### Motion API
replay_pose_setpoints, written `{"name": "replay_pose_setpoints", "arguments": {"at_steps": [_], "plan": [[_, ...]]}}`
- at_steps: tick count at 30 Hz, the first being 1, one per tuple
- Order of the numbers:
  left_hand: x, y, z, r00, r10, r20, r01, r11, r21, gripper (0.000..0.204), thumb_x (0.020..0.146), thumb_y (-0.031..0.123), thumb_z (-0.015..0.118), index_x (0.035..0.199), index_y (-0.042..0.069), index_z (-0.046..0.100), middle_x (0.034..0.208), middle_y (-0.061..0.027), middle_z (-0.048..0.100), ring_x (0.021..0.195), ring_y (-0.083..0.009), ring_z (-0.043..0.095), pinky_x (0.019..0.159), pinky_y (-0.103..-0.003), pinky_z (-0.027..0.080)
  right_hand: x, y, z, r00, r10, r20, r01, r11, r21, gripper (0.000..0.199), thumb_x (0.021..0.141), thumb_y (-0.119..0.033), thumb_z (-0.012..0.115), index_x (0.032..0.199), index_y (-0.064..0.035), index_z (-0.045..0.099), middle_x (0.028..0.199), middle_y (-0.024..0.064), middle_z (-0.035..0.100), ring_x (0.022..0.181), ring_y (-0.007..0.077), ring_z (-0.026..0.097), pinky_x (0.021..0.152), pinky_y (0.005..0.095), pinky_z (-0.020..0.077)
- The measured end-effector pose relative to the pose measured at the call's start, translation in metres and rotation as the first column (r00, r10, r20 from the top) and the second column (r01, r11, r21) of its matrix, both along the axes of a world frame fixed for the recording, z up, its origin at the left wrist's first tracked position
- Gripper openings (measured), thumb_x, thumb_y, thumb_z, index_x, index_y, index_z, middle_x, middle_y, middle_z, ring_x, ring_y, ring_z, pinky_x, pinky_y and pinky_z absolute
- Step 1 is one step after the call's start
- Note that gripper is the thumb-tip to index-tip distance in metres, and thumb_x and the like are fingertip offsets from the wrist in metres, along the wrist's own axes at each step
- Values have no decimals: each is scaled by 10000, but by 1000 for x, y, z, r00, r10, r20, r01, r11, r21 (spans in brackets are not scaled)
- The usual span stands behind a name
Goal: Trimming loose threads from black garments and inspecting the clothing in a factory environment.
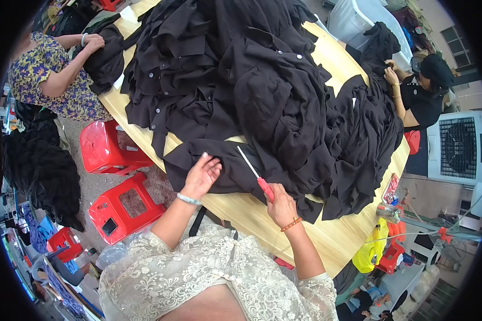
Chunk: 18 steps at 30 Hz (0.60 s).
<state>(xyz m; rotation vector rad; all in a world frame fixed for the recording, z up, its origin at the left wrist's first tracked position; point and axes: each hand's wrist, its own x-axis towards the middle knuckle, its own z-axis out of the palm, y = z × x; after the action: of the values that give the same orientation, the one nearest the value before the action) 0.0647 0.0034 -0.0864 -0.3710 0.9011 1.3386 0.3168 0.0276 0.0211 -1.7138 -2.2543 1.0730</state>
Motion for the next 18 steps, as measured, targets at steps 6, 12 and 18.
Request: {"name": "replay_pose_setpoints", "arguments": {"at_steps": [6, 12, 18], "plan": [[-13, 23, -21, 969, 230, 90, -225, 973, -59, 179, 922, 184, 605, 973, 15, 574, 921, -118, 619, 827, -243, 661, 659, -291, 584, -6, -3, 2, 994, 66, 87, -51, 985, -164, 224, 846, -112, 601, 1061, -57, 572, 915, 211, 631, 889, 403, 603, 735, 441, 485], [-8, 26, -20, 964, 262, -42, -261, 965, 28, 105, 915, 73, 585, 896, -18, 536, 883, -177, 615, 923, -338, 658, 814, -397, 583, -17, 3, -5, 945, 300, 134, -308, 950, 44, 237, 804, -101, 618, 1034, -57, 586, 820, 157, 621, 865, 322, 576, 732, 407, 476], [-15, 21, -22, 966, 219, -135, -216, 976, 31, 117, 909, 66, 595, 881, -13, 513, 898, -171, 607, 924, -350, 658, 815, -405, 581, -37, 11, -2, 930, 316, 189, -309, 949, -66, 172, 831, -184, 593, 882, -21, 573, 670, 214, 625, 684, 390, 641, 650, 483, 504]]}}
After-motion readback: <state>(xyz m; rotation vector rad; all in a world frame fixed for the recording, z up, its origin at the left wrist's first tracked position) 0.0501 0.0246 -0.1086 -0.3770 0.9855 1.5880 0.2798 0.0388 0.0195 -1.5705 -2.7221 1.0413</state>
